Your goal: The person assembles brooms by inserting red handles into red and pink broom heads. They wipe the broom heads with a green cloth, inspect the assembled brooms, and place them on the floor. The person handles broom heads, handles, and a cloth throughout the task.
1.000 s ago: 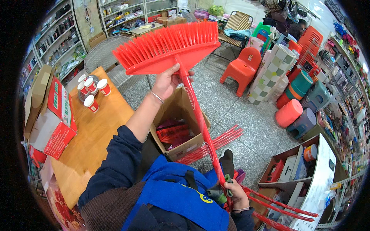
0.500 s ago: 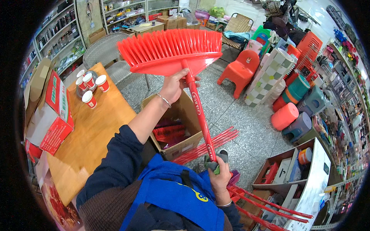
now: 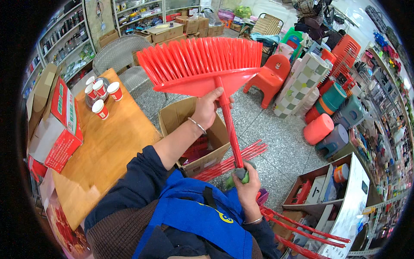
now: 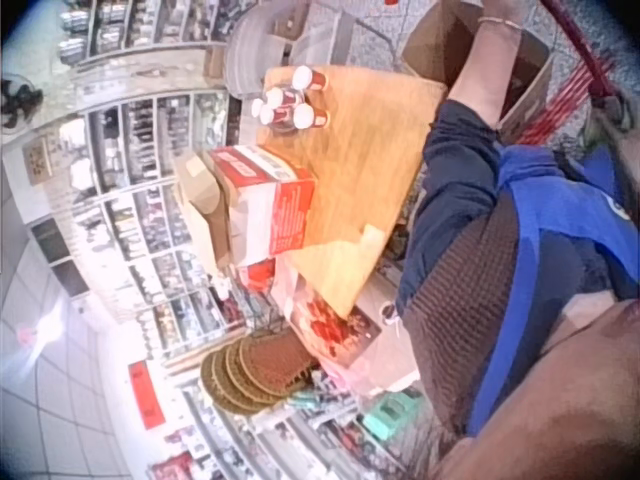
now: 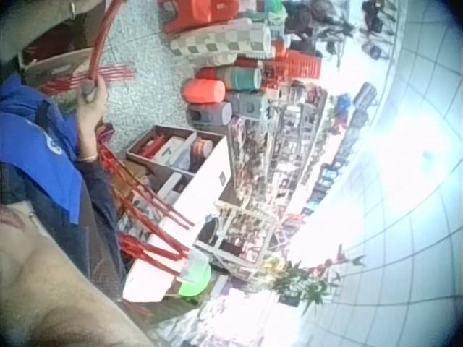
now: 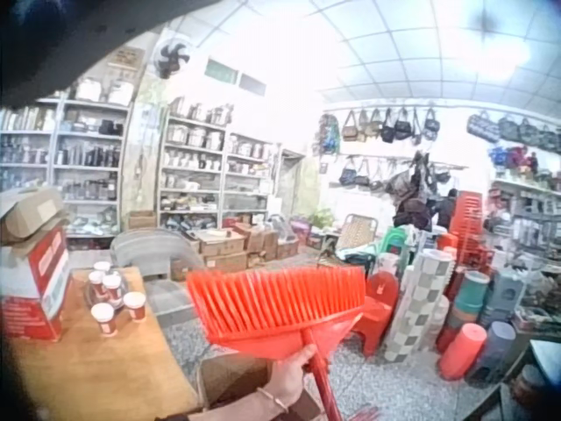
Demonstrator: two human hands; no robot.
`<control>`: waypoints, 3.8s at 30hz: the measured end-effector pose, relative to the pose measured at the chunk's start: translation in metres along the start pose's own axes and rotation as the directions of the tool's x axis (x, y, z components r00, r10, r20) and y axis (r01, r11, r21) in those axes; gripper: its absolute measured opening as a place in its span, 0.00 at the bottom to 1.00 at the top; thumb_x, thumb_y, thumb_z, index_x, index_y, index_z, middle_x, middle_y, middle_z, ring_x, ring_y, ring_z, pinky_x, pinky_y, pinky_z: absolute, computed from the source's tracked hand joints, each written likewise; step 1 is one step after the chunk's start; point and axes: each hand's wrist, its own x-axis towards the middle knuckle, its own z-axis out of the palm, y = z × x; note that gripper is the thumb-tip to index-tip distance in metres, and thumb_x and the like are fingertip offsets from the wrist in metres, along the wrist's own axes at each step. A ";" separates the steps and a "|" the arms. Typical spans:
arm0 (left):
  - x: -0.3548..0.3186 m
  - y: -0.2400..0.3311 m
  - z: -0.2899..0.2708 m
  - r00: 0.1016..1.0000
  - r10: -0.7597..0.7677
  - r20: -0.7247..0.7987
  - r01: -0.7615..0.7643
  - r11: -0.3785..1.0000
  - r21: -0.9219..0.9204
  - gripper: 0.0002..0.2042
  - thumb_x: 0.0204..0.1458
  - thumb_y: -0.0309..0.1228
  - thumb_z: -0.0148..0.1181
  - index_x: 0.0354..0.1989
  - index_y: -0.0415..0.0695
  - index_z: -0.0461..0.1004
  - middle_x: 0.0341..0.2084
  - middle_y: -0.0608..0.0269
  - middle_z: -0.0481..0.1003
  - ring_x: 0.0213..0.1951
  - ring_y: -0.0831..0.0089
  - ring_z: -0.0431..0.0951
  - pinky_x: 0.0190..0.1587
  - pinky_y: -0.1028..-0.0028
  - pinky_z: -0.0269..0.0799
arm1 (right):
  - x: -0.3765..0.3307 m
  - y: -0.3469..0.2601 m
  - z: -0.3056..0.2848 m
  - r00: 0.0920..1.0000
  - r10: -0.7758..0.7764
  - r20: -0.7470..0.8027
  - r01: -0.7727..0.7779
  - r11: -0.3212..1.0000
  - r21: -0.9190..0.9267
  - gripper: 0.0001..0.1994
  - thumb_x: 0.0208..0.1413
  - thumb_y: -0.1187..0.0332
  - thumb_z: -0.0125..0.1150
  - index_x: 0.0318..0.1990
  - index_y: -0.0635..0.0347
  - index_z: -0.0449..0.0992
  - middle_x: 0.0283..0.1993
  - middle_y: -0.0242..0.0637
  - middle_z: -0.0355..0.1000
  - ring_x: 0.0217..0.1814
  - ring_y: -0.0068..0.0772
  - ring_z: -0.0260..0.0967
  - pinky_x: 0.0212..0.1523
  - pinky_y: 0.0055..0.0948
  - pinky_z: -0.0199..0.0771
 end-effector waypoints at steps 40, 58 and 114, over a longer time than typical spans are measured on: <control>-0.033 -0.003 -0.001 0.999 0.025 -0.044 -0.029 0.996 -0.085 0.13 0.54 0.34 0.51 0.38 0.33 0.68 0.25 0.49 0.74 0.27 0.61 0.77 0.28 0.65 0.76 | 0.010 -0.021 0.006 0.977 0.092 0.190 -0.128 0.974 0.188 0.23 0.39 0.77 0.66 0.46 0.64 0.67 0.36 0.34 0.70 0.39 0.26 0.67 0.43 0.25 0.67; -0.035 0.008 -0.007 0.999 -0.012 0.043 0.017 0.991 -0.132 0.15 0.55 0.37 0.48 0.40 0.34 0.69 0.27 0.47 0.75 0.26 0.61 0.77 0.30 0.67 0.75 | 0.024 -0.025 -0.006 0.834 0.224 0.503 -0.511 0.657 0.554 0.23 0.39 0.76 0.65 0.47 0.62 0.67 0.35 0.31 0.68 0.38 0.25 0.67 0.41 0.25 0.67; -0.056 0.004 -0.015 0.997 -0.043 -0.070 0.040 0.999 -0.036 0.14 0.56 0.33 0.49 0.41 0.33 0.68 0.29 0.48 0.75 0.31 0.60 0.77 0.33 0.62 0.77 | 0.029 -0.046 0.034 0.987 -0.110 0.121 0.089 0.982 0.164 0.30 0.36 0.81 0.64 0.53 0.59 0.66 0.41 0.42 0.69 0.43 0.38 0.70 0.45 0.28 0.68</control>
